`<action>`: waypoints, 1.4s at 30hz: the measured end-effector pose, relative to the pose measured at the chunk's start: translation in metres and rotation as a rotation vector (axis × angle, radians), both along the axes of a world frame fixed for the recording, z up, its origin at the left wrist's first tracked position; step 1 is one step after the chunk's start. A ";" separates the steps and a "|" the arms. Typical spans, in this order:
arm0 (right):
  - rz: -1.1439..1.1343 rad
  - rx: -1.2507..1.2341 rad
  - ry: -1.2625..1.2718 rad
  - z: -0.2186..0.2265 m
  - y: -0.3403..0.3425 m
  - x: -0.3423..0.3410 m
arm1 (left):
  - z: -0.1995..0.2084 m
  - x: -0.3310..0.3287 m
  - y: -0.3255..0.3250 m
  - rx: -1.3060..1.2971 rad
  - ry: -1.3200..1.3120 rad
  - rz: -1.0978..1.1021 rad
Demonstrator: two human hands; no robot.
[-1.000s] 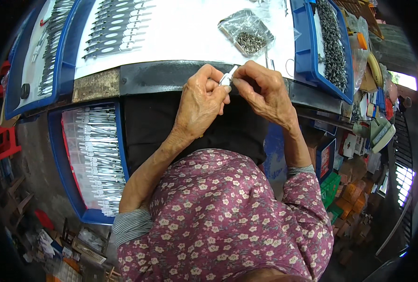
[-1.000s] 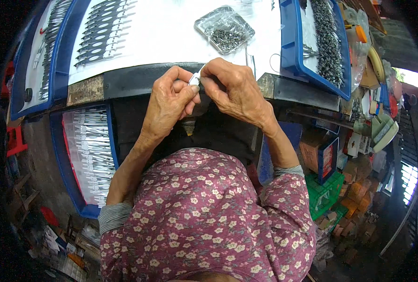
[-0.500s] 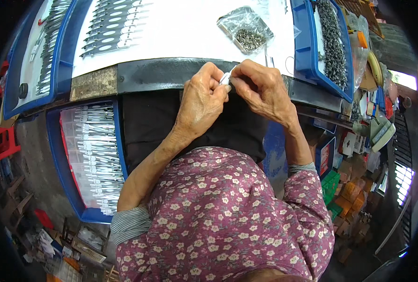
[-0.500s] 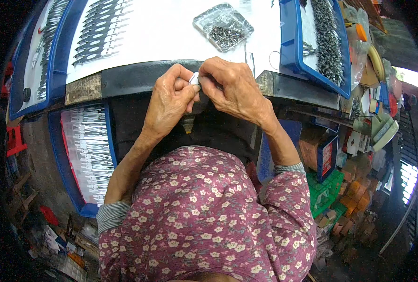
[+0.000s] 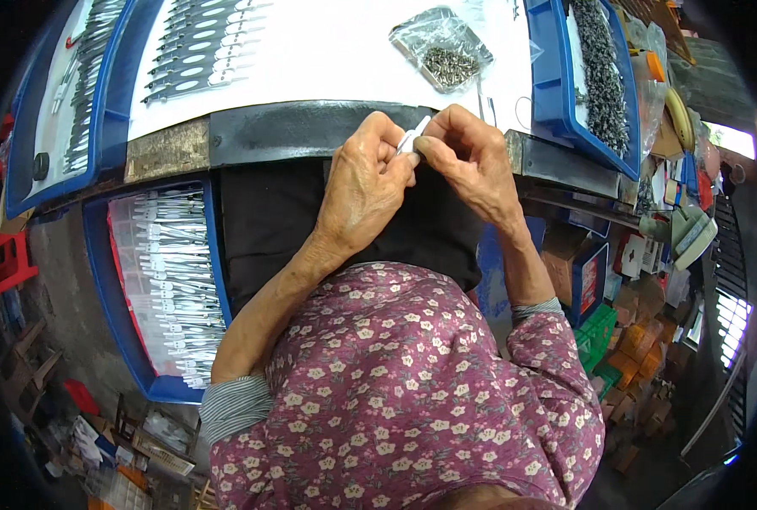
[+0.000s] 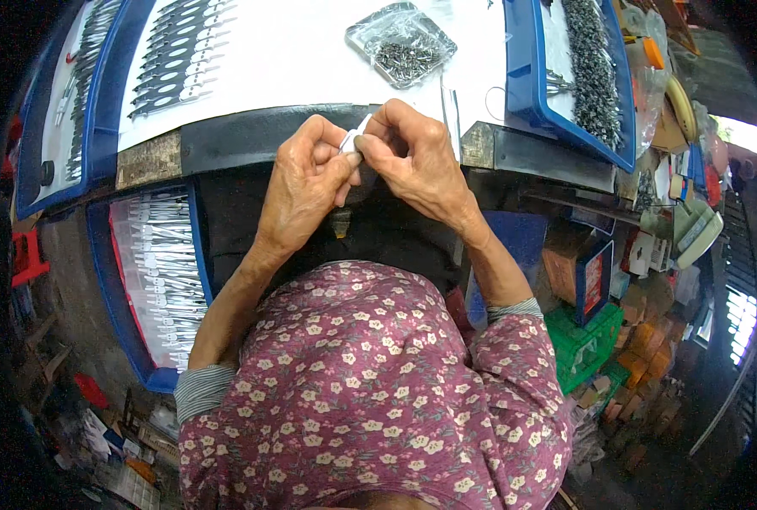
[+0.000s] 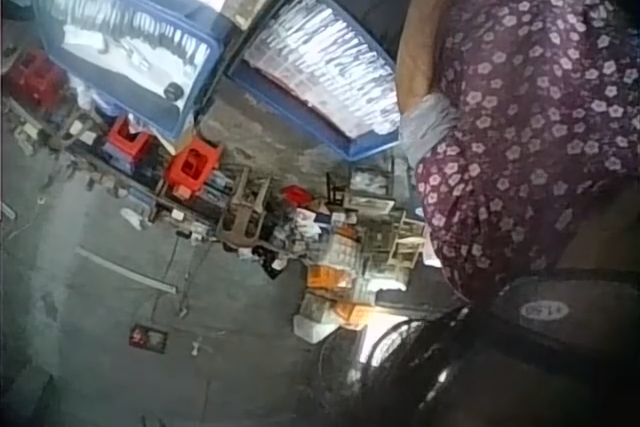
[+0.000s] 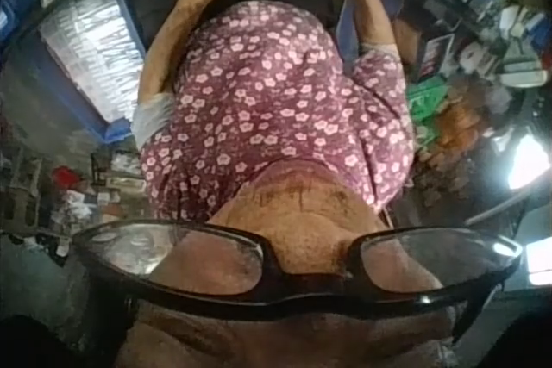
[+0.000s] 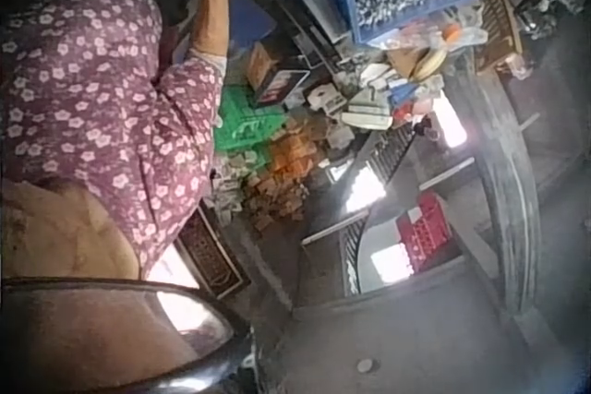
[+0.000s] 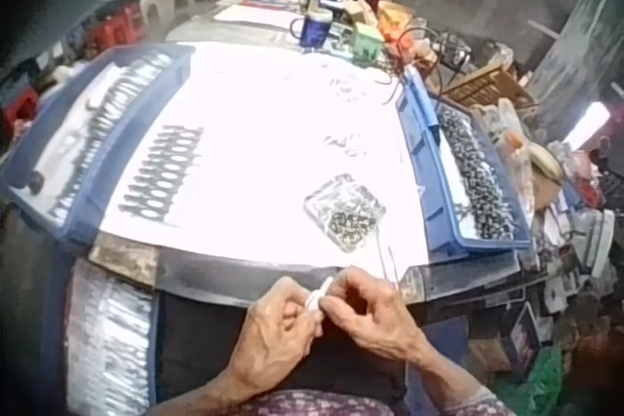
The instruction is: Assembling small metal pins into white plastic components and arranging them in trays.
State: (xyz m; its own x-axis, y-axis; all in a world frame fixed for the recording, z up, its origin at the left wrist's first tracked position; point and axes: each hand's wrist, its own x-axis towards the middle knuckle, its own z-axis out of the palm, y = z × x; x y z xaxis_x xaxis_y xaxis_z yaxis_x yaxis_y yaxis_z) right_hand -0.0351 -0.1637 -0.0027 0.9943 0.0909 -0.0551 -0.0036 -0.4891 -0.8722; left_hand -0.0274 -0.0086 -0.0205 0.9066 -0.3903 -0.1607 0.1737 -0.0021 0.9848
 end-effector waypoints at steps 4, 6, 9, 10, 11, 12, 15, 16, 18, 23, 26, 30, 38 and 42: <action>-0.040 0.354 0.172 0.005 -0.002 -0.003 | 0.008 0.003 0.011 -0.126 0.163 -0.068; -0.090 0.458 0.207 0.003 -0.003 -0.006 | 0.010 0.003 0.014 -0.163 0.201 -0.078; -0.148 0.637 0.256 -0.002 0.002 -0.010 | 0.009 0.001 0.018 -0.204 0.277 -0.115; -0.155 0.708 0.267 -0.002 0.006 -0.011 | 0.009 0.000 0.019 -0.201 0.279 -0.127; -0.156 0.710 0.267 -0.005 0.008 -0.011 | 0.010 0.000 0.020 -0.198 0.282 -0.139; -0.116 0.735 0.275 -0.008 0.009 -0.012 | 0.010 0.000 0.021 -0.196 0.282 -0.139; -0.097 0.733 0.252 -0.012 0.014 -0.014 | 0.012 0.000 0.022 -0.205 0.308 -0.138; -0.098 0.699 0.252 -0.012 0.014 -0.016 | 0.012 -0.001 0.023 -0.188 0.299 -0.138; -0.100 0.665 0.249 -0.013 0.015 -0.018 | 0.013 -0.002 0.023 -0.171 0.287 -0.140; -0.058 0.494 0.179 -0.019 0.015 -0.016 | 0.007 -0.001 0.024 -0.128 0.247 -0.151; -0.077 0.501 0.156 -0.022 0.018 -0.017 | 0.005 -0.004 0.023 -0.127 0.247 -0.124; -0.100 0.542 0.162 -0.022 0.018 -0.018 | 0.005 -0.006 0.022 -0.082 0.195 -0.106; -0.105 0.825 0.179 -0.027 0.018 -0.020 | 0.007 -0.008 0.023 -0.325 0.516 -0.115; -0.120 0.725 0.067 -0.026 0.022 -0.023 | 0.008 -0.007 0.027 -0.391 0.575 -0.135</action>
